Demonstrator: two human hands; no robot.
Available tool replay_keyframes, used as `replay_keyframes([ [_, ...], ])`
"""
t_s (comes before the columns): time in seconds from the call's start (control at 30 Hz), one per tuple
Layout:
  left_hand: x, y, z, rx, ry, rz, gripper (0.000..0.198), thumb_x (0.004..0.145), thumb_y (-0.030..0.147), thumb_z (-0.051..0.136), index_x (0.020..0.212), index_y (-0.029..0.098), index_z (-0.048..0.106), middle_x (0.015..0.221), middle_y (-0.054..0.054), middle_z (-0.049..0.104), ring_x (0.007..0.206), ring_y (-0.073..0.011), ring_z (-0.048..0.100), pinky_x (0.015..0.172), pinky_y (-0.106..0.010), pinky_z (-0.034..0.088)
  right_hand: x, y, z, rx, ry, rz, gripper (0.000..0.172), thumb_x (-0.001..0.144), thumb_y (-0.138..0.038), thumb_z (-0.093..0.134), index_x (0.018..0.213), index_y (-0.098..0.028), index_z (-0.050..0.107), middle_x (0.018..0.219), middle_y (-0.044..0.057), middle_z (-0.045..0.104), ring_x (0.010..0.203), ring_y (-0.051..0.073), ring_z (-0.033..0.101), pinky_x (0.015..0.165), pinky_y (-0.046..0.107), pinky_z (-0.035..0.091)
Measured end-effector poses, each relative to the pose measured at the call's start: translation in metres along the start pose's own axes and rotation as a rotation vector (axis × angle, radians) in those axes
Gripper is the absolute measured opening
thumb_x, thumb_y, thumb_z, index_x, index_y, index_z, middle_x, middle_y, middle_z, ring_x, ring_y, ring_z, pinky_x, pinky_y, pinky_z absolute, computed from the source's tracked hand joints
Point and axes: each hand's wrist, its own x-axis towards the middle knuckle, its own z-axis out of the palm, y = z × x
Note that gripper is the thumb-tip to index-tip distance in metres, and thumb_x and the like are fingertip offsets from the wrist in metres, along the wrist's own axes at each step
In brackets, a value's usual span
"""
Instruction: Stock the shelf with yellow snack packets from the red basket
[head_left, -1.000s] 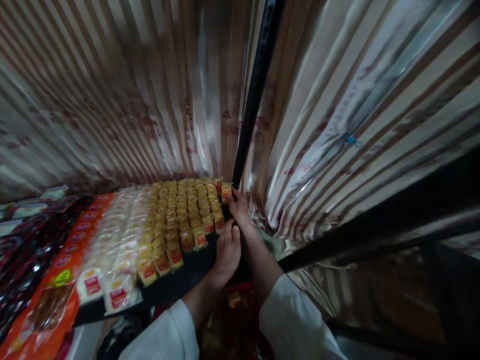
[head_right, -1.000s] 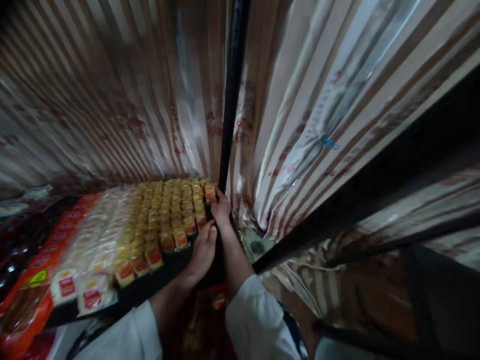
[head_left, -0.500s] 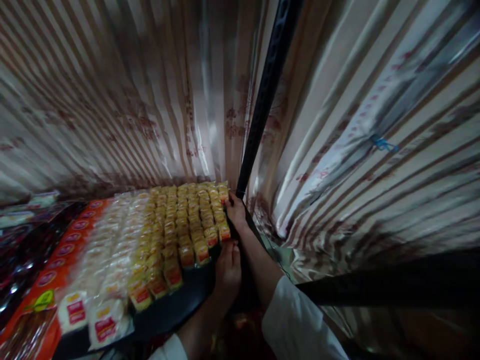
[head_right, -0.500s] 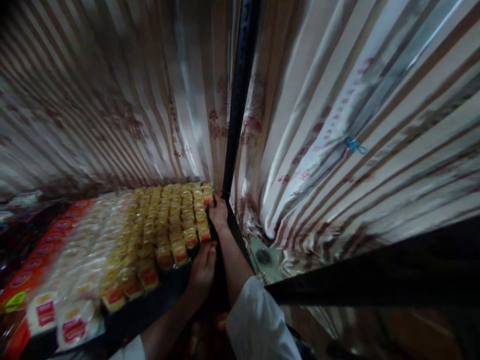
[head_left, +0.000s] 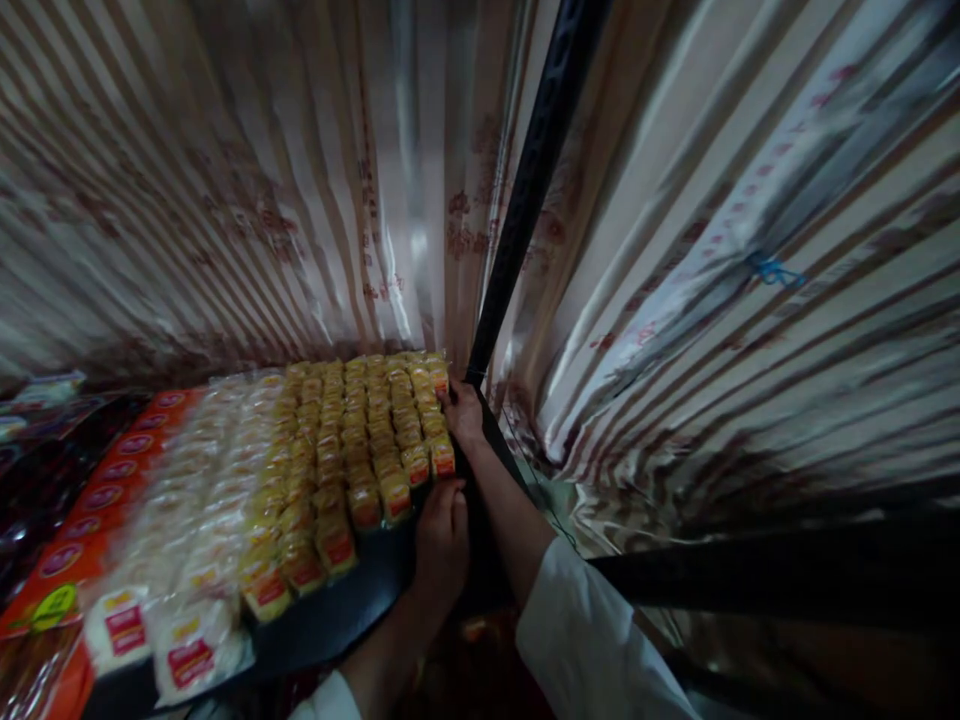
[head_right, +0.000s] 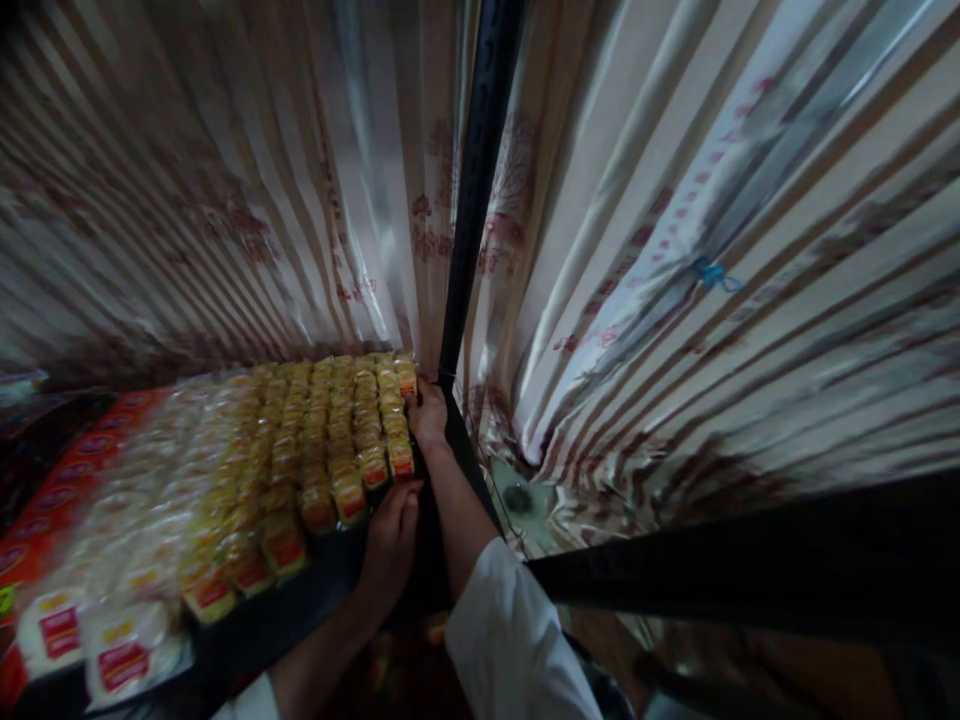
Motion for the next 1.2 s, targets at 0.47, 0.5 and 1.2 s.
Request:
replay_keyframes([
  [0.47, -0.011, 0.001, -0.007, 0.03, 0.013, 0.032, 0.03, 0.09, 0.023, 0.035, 0.101, 0.018, 0.062, 0.104, -0.008, 0.066, 0.101, -0.0186, 0.059, 0.093, -0.034, 0.046, -0.001, 0.005, 0.003, 0.091, 0.014, 0.043, 0.049, 0.078, -0.02, 0.056, 0.126, -0.016, 0.052, 0.115, 0.011, 0.061, 0.108, 0.022, 0.054, 0.099, 0.037, 0.04],
  [0.5, -0.012, 0.002, -0.008, 0.03, 0.019, 0.043, 0.03, 0.09, 0.023, 0.035, 0.101, 0.018, 0.062, 0.104, -0.008, 0.066, 0.101, -0.0184, 0.059, 0.093, -0.034, 0.046, -0.002, 0.006, 0.002, 0.113, 0.029, 0.04, 0.048, 0.078, -0.021, 0.056, 0.126, -0.016, 0.053, 0.115, 0.011, 0.061, 0.108, 0.022, 0.054, 0.099, 0.037, 0.04],
  [1.2, -0.149, 0.037, -0.015, -0.392, -0.248, -0.321, 0.042, 0.081, 0.013, 0.046, 0.122, 0.018, 0.054, 0.122, -0.006, 0.062, 0.111, -0.0192, 0.057, 0.096, -0.031, 0.046, -0.233, -0.034, -0.097, 0.446, 0.007, 0.223, 0.042, 0.087, -0.044, 0.042, 0.113, -0.016, 0.057, 0.083, 0.006, 0.069, 0.076, 0.016, 0.064, 0.077, 0.032, 0.051],
])
